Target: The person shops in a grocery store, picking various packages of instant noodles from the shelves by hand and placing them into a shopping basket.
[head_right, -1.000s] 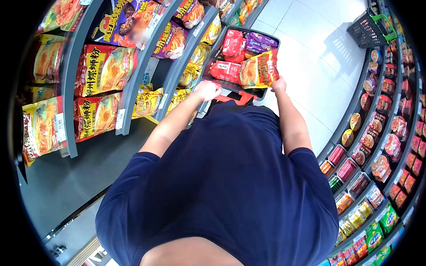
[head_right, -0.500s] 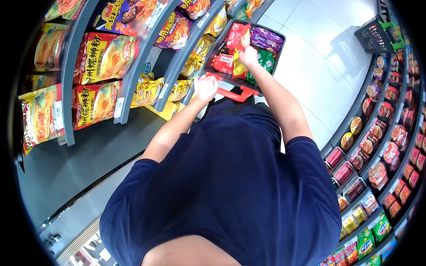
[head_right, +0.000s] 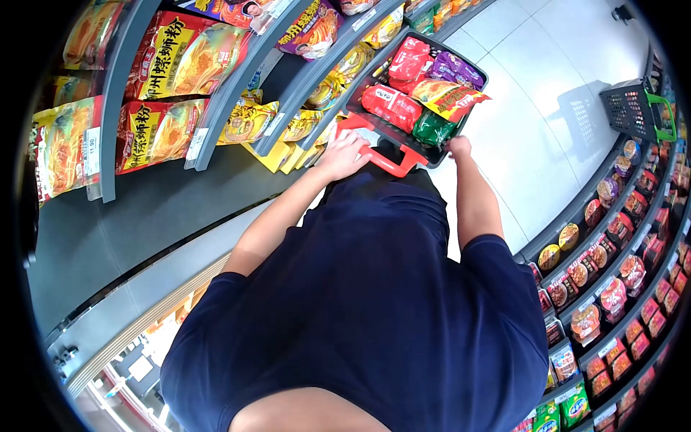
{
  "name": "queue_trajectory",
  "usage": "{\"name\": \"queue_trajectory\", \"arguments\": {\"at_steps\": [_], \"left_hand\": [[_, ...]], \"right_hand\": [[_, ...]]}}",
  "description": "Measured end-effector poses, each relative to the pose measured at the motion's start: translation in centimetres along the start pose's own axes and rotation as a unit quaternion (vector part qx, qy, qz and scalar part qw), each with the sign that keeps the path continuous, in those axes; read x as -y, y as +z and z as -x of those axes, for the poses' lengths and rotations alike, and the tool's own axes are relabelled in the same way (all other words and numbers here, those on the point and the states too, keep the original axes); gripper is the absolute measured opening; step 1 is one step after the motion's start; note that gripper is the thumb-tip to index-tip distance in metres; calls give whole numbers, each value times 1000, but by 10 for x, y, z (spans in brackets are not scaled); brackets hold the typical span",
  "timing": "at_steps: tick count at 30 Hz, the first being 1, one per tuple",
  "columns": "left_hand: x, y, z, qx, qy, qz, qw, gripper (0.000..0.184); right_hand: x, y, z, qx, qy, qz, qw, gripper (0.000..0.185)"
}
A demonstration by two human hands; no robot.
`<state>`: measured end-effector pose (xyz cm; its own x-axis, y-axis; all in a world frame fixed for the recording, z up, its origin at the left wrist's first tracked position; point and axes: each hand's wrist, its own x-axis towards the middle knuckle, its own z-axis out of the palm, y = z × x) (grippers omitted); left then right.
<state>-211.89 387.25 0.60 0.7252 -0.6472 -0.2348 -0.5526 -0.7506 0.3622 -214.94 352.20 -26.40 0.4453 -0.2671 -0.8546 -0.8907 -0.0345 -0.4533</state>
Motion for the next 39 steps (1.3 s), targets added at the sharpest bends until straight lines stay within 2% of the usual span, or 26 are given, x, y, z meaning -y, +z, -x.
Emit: {"name": "queue_trajectory", "arguments": {"at_steps": [1, 3, 5, 6, 7, 9, 11, 13, 14, 15, 17, 20, 21, 23, 25, 27, 28, 29, 30, 31, 32, 33, 37, 38, 39], "left_hand": [[-1, -1, 0, 13, -3, -5, 1000, 38], [5, 4, 1, 28, 1, 27, 999, 42], [7, 4, 6, 23, 14, 23, 999, 43], [9, 5, 6, 31, 18, 22, 999, 44], [12, 6, 5, 25, 25, 36, 999, 44], [16, 6, 4, 10, 41, 67, 997, 45], [21, 6, 3, 14, 55, 59, 997, 47], [25, 10, 7, 11, 64, 55, 996, 50], [26, 13, 15, 3, 67, 59, 996, 52], [28, 14, 17, -3, 69, 59, 996, 54], [26, 15, 24, 3, 74, 63, 995, 57], [26, 9, 38, -13, 93, 116, 989, 62], [30, 12, 46, -54, 125, 126, 983, 59], [40, 17, 67, -79, 124, 339, 929, 55], [66, 21, 93, -113, 108, 377, 913, 52], [107, 27, 123, -140, -1, 362, 921, 47], [137, 40, 136, -217, -28, 370, 903, 41], [160, 32, 146, -234, -108, 401, 879, 33], [191, 40, 154, -313, -177, 411, 838, 26], [226, 43, 162, -346, -220, 483, 773, 26], [249, 32, 172, -393, -226, 480, 751, 28], [251, -4, 181, -374, -305, 488, 727, 30], [268, -62, 206, -375, -346, 595, 621, 32], [261, -72, 213, -362, -345, 591, 633, 32], [257, -76, 216, -367, -357, 597, 618, 28]], "right_hand": [[-15, 0, 7, 21, -2, 43, 999, 21], [-12, 13, 65, -22, -26, -33, 999, 19], [-32, 35, 71, -84, -208, 84, 971, 19], [-35, 42, 87, -81, -251, 87, 961, 20], [-7, 54, 138, -80, -294, 90, 948, 20], [17, 72, 177, 53, -347, 49, 935, 27], [41, 82, 204, 152, -370, 78, 913, 36], [61, 91, 224, 196, -387, 134, 891, 38], [90, 97, 261, 220, -308, 233, 896, 47], [94, 103, 271, 161, -328, 315, 876, 56], [78, 111, 260, 113, -359, 367, 851, 54], [54, 121, 243, 28, -416, 351, 838, 44], [58, 121, 252, 21, -388, 362, 847, 44], [51, 121, 252, 18, -389, 353, 851, 42], [50, 121, 259, 10, -396, 360, 845, 38], [46, 124, 264, -11, -403, 363, 840, 35], [46, 128, 264, -16, -400, 373, 837, 33], [45, 130, 264, -23, -395, 384, 835, 31], [45, 132, 262, -25, -386, 391, 835, 27], [43, 133, 261, -34, -391, 390, 833, 26], [41, 135, 261, -44, -396, 388, 831, 25], [44, 137, 260, -55, -403, 386, 828, 25], [47, 141, 264, -82, -383, 419, 819, 23], [47, 142, 265, -88, -377, 417, 822, 23], [46, 142, 266, -94, -370, 415, 826, 23]]}}
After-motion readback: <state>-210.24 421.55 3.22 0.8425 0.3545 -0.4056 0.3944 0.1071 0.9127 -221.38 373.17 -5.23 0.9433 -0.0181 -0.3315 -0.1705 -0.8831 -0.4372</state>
